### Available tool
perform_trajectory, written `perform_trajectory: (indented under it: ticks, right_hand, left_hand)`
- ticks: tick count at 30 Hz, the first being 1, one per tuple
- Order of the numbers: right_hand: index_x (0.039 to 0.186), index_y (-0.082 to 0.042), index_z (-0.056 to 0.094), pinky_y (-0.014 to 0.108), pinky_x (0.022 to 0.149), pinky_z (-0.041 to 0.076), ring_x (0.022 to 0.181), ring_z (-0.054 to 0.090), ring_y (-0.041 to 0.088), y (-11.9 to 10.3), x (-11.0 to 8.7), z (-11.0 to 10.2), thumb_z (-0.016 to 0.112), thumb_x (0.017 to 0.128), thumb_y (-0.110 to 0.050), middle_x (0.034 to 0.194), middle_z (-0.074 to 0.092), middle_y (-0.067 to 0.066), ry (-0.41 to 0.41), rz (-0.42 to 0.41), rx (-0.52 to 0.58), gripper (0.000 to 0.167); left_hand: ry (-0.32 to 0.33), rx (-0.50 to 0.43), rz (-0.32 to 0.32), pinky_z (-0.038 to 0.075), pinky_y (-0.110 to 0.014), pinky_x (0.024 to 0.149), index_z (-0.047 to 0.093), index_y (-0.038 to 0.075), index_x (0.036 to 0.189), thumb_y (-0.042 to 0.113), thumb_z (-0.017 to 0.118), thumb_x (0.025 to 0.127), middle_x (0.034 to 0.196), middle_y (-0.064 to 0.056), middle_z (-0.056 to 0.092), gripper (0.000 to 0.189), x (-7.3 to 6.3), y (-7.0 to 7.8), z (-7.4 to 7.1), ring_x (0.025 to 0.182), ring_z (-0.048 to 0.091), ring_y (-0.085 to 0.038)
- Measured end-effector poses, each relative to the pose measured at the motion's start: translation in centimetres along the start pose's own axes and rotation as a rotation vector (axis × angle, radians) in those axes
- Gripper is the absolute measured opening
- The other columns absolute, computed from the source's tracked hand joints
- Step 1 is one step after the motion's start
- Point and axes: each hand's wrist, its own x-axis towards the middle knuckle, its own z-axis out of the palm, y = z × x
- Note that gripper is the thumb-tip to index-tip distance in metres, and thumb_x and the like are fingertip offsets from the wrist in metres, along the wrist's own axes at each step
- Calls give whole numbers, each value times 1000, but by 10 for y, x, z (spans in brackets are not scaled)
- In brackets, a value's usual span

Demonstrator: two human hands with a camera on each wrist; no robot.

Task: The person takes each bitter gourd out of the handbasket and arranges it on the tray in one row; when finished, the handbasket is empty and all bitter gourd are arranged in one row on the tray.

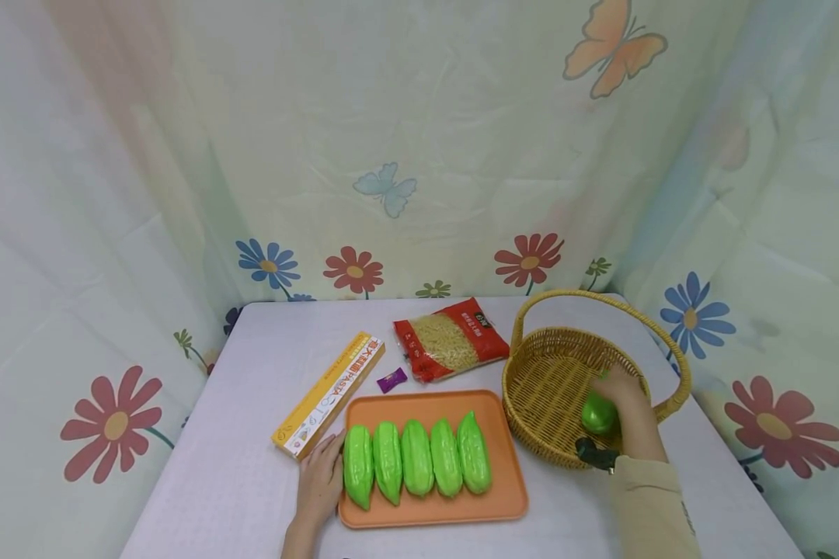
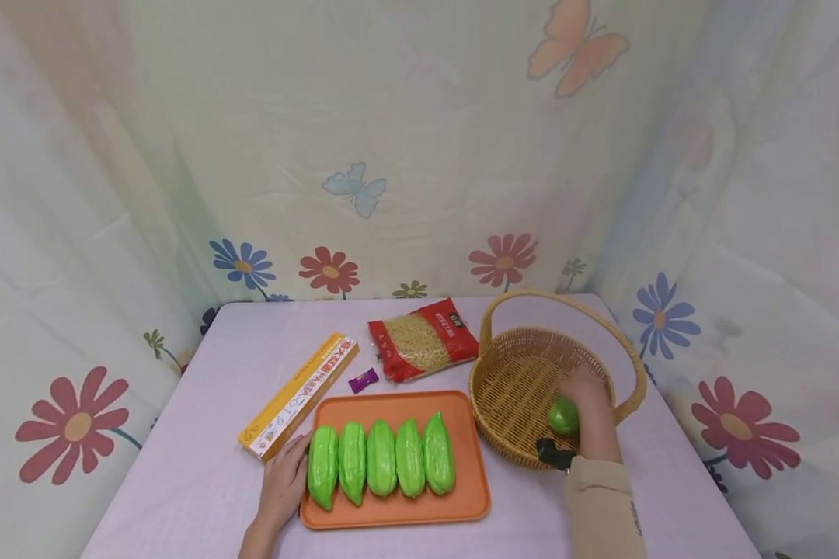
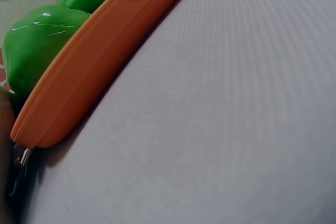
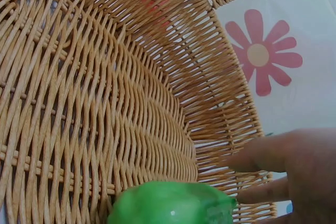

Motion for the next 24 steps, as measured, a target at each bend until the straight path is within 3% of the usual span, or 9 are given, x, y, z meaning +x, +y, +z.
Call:
perform_trajectory:
  ticks: [3,6,9,15,24]
  right_hand:
    - [130,24,14,59,87,38,111,32,59,-1,2,3,43,90,-32,122,26,46,-6,-11,11,75]
    - [133,22,9,60,91,35,114,28,59,-2,4,6,45,89,-30,127,21,47,-19,-12,40,77]
    - [136,18,-2,59,89,39,114,28,59,-3,8,12,46,90,-27,129,14,48,-44,-1,105,80]
    - [138,14,-3,47,67,53,102,43,54,-10,19,20,49,89,-22,119,24,46,-51,-18,224,80]
    - [140,10,-3,46,67,53,101,44,51,-23,30,29,49,90,-24,122,23,43,-84,-77,273,79]
  left_hand:
    - [7,-1,-1,26,-48,99,51,10,131,9,48,92,129,-7,53,39,0,0,0,122,43,-27]
    - [5,-5,-2,25,-48,99,51,10,131,9,48,92,129,-7,53,39,0,0,0,122,43,-27]
    - [-3,-15,-10,24,-49,100,50,11,131,9,48,92,130,-7,52,40,0,0,0,123,42,-27]
    - [-4,-13,-7,23,-49,100,50,11,132,9,47,92,130,-7,52,40,0,-1,0,123,42,-27]
    - [18,-3,15,26,-48,98,51,10,131,8,48,91,129,-8,53,40,0,1,0,121,44,-28]
